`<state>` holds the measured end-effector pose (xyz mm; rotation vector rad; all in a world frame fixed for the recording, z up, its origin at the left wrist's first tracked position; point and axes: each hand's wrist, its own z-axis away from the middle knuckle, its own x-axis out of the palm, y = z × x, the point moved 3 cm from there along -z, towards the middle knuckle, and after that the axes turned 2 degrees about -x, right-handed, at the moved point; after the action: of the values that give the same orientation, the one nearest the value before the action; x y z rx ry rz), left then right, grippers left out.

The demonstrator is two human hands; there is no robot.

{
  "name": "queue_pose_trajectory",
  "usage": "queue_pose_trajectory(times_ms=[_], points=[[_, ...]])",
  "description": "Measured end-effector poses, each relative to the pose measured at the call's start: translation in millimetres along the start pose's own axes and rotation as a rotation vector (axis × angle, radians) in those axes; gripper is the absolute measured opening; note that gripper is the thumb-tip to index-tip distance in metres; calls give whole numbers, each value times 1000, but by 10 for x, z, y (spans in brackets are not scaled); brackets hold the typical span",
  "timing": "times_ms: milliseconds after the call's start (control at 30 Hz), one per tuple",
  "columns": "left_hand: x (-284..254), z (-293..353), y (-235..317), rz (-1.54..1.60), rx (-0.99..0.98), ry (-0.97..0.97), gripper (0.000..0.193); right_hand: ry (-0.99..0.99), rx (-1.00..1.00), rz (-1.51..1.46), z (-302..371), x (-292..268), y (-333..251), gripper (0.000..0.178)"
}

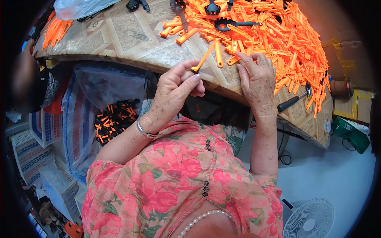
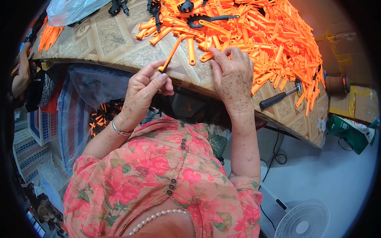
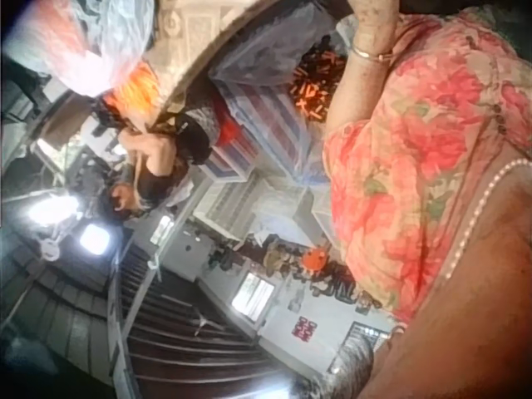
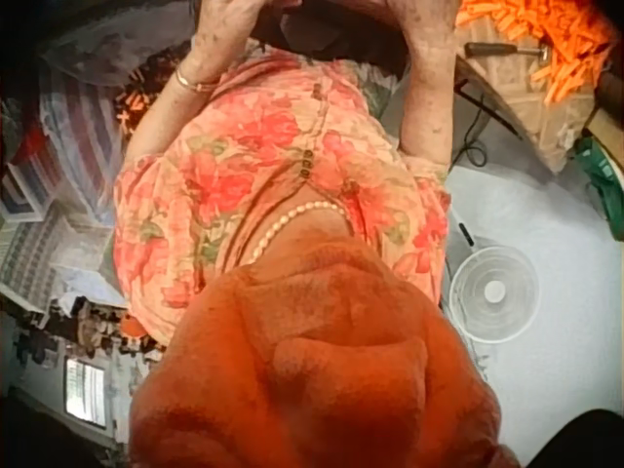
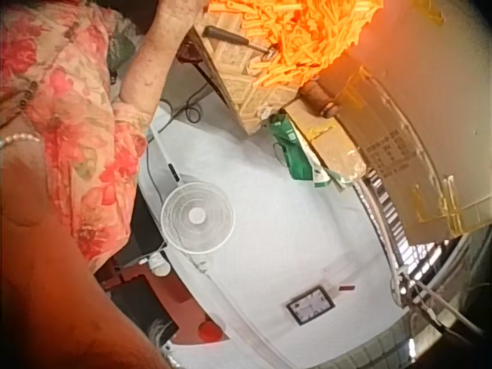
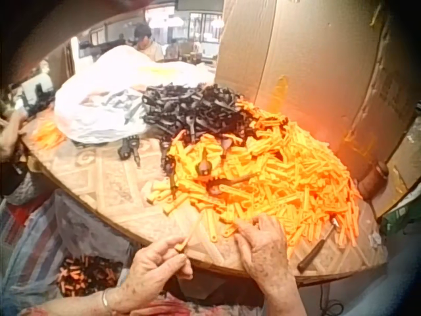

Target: The person assembles orange plastic handles onto black plastic heads using a hammer. They pick up a handle and a head, insert the handle into the head, and strike the assembly with a hammer to secure it. The finished units are placed on the table.

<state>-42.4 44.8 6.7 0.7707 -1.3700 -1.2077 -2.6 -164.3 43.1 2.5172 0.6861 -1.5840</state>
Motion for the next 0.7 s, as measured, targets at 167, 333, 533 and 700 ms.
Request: queue_pose_trajectory(times_ms=[167, 333, 533, 700], points=[[-73, -1, 23, 121, -47, -8, 30, 19, -7, -14, 105, -90, 2, 27], [-47, -15, -27, 145, -93, -34, 29, -1, 79, -27, 208, -127, 9, 22], [37, -37, -17, 154, -100, -66, 30, 67, 95, -13, 305, -120, 105, 17], [47, -19, -50, 168, -130, -72, 29, 107, 75, -27, 324, -110, 150, 21]])
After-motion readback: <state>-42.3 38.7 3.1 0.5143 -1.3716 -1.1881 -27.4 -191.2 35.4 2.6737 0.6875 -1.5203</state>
